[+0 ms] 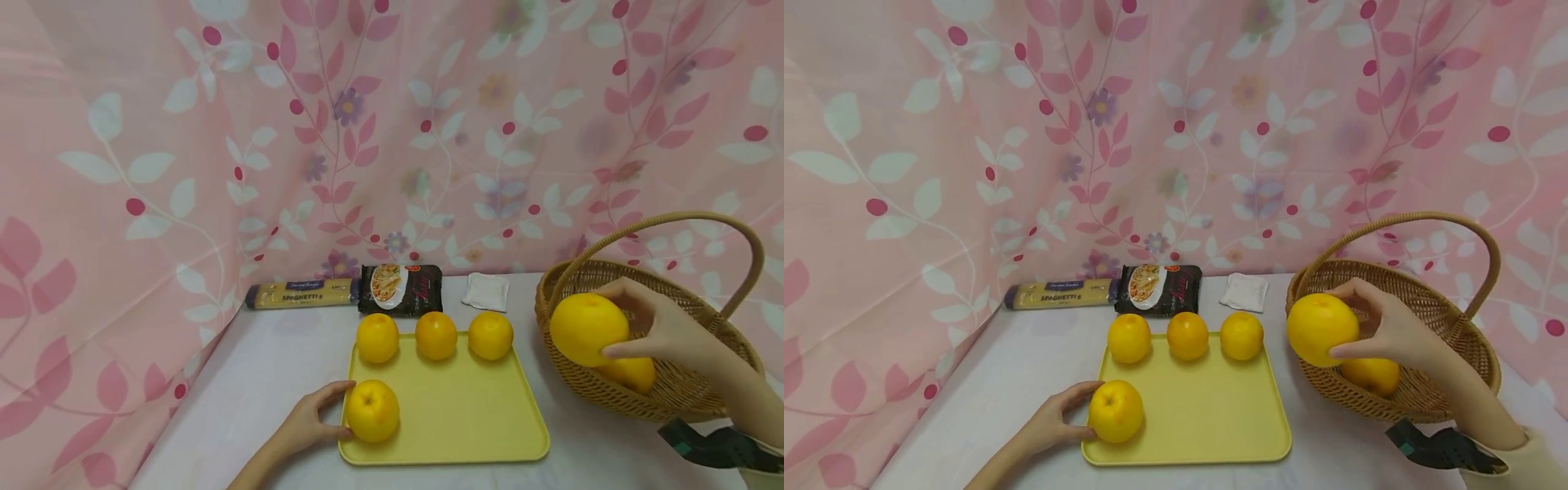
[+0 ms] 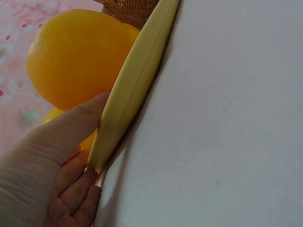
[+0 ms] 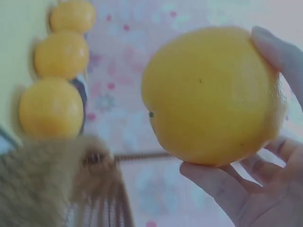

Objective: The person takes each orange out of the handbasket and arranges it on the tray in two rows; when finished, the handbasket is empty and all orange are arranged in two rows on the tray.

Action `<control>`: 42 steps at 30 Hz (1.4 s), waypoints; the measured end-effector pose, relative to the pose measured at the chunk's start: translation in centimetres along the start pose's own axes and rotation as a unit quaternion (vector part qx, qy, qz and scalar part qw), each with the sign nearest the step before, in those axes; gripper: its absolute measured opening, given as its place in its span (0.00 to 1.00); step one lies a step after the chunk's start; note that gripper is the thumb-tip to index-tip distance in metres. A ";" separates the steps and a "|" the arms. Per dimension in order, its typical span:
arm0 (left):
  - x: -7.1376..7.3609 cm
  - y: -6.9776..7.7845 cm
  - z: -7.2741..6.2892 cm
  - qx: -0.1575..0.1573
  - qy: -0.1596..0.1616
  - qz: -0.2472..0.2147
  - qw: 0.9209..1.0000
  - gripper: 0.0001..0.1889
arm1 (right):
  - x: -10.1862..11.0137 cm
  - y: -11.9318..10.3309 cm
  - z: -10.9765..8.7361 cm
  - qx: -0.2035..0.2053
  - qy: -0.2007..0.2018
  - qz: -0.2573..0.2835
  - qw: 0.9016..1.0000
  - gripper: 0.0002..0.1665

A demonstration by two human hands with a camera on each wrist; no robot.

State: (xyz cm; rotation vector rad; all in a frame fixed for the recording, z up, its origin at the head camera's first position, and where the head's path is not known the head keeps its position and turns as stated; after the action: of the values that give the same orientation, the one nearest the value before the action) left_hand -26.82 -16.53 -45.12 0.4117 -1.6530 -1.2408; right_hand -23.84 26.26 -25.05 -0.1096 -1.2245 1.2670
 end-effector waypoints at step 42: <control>-0.1 0.2 0.0 -0.007 0.002 0.014 1.000 0.38 | -14.0 -0.4 5.8 0.012 0.010 0.179 0.984 0.30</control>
State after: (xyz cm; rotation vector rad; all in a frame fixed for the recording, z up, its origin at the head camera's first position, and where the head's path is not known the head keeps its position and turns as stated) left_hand -26.69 -16.40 -44.96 0.3819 -1.6405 -1.2286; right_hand -25.15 12.46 -31.09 -0.3370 -1.2066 1.5858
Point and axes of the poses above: each hand's wrist, its own z-axis towards the middle knuckle, its own x-axis out of the back of the hand, y = z × x, the point moved 9 cm from there along z, towards the middle knuckle, and after that the axes turned 5 degrees about -y, right-handed, at the moved point
